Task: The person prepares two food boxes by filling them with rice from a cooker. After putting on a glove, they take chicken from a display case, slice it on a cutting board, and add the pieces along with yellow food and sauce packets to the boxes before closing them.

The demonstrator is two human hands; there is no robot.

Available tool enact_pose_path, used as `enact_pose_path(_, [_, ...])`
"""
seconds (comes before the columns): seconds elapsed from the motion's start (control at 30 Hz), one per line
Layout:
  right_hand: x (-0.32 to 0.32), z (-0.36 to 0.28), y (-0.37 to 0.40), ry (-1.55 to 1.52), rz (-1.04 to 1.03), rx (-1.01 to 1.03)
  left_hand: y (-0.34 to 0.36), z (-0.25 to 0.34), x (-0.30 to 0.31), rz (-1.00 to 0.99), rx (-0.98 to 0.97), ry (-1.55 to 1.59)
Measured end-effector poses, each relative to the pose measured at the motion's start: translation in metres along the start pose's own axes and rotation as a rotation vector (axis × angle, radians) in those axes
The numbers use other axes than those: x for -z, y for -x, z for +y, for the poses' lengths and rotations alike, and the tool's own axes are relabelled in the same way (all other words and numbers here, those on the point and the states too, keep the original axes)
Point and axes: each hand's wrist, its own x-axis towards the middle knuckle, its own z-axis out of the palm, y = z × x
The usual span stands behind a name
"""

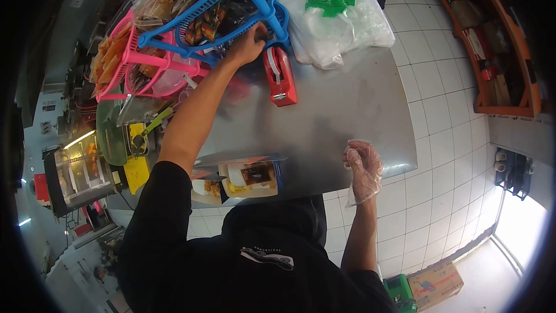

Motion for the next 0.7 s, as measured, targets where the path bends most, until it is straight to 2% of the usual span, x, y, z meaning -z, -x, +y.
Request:
enact_pose_path(0.07, [-0.001, 0.001, 0.002, 0.008, -0.004, 0.008, -0.001, 0.011, -0.002, 0.037, -0.037, 0.075])
enact_pose_path(0.17, [-0.005, 0.000, 0.004, 0.027, -0.007, 0.018, 0.000, 0.027, 0.009, 0.012, -0.051, -0.058])
enact_pose_path(0.23, [-0.009, -0.002, 0.005, 0.043, -0.013, 0.018, -0.004, 0.020, 0.018, -0.231, -0.029, -0.187])
enact_pose_path(0.33, [-0.019, -0.006, 0.009, 0.093, 0.001, 0.035, 0.004, 0.025, 0.029, -0.239, -0.093, -0.337])
enact_pose_path(0.37, [-0.026, -0.010, 0.009, 0.105, -0.006, 0.055, 0.016, 0.024, 0.030, -0.150, -0.173, -0.357])
enact_pose_path(0.4, [-0.034, -0.012, 0.009, 0.115, -0.015, 0.076, 0.027, 0.022, 0.033, -0.143, -0.160, -0.359])
enact_pose_path(0.47, [-0.049, -0.010, 0.008, 0.126, -0.030, 0.098, 0.044, 0.022, 0.045, -0.081, -0.374, -0.382])
enact_pose_path(0.53, [-0.066, -0.009, 0.013, 0.144, -0.044, 0.101, 0.068, 0.025, 0.057, -0.053, -0.395, -0.412])
enact_pose_path(0.6, [-0.094, -0.022, 0.018, 0.398, 0.019, 0.405, 0.085, 0.050, 0.088, 0.011, -0.418, -0.266])
enact_pose_path(0.67, [-0.146, -0.053, 0.031, 0.305, 0.090, 0.594, 0.115, 0.099, 0.131, 0.053, -0.402, -0.104])
enact_pose_path(0.7, [-0.169, -0.069, 0.039, 0.315, 0.080, 0.588, 0.135, 0.128, 0.158, 0.002, -0.395, -0.071])
